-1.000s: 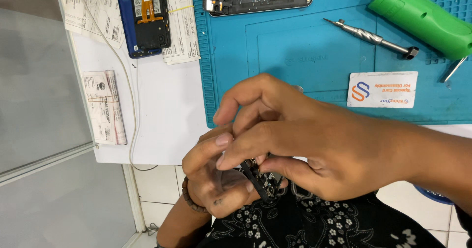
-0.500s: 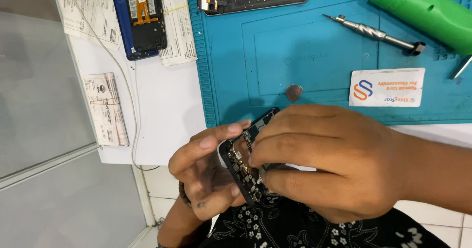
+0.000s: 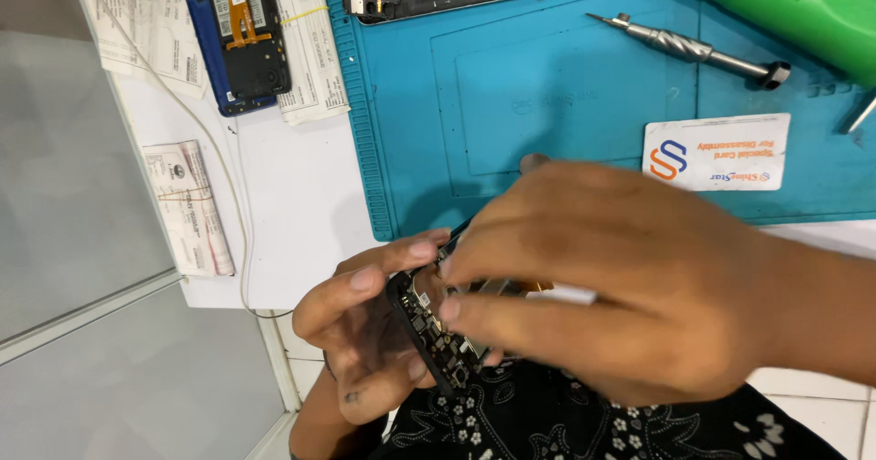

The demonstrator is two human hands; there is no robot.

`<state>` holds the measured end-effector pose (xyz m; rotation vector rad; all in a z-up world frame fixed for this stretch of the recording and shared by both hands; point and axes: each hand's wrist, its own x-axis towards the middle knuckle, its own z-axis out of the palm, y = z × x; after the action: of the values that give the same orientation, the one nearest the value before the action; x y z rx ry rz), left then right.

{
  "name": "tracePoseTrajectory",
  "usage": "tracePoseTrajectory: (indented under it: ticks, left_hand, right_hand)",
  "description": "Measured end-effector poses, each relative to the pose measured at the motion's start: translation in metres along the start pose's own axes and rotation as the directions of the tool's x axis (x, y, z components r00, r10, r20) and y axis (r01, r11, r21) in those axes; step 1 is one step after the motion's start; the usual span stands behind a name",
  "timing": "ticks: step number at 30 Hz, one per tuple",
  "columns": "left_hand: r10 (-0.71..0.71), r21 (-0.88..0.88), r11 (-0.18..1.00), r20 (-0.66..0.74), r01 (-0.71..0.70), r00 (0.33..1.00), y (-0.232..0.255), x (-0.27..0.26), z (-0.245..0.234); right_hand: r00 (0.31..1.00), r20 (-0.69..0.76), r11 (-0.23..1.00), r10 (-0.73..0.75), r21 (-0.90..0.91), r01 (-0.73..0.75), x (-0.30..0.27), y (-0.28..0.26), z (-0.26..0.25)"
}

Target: The person manipulates a small black electronic component with a ribbon cable, using a metal prying tool to separate and adjust internal parts. The hands repeatedly open and close the component while working on the mat.

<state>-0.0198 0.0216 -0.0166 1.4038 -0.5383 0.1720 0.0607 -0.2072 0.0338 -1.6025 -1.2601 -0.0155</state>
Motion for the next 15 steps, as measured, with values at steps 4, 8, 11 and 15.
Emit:
tracePoseTrajectory:
  ticks: [4, 8, 11, 15]
  left_hand:
    - [-0.091, -0.122, 0.988, 0.020, 0.092, 0.996, 0.005, 0.003, 0.002]
    - [-0.045, -0.053, 0.998, 0.010, 0.046, 0.999, 0.000, -0.003, 0.000]
    - [-0.033, 0.014, 0.999, -0.007, 0.033, 0.999, -0.001, -0.005, 0.000]
    - [0.251, 0.392, 0.877, 0.121, -0.279, 0.960, -0.003, 0.006, 0.001]
  right_hand:
    - [0.919, 0.041, 0.836, 0.392, -0.433, -0.337, -0.017, 0.011, -0.042]
    - [0.888, -0.051, 0.530, 0.456, -0.787, -0.317, -0.051, 0.030, -0.044]
    - [0.820, -0.078, 0.214, 0.567, -0.947, -0.238, -0.073, 0.037, -0.045]
    - [0.821, -0.231, 0.314, 0.523, -0.843, -0.437, -0.115, 0.047, -0.066]
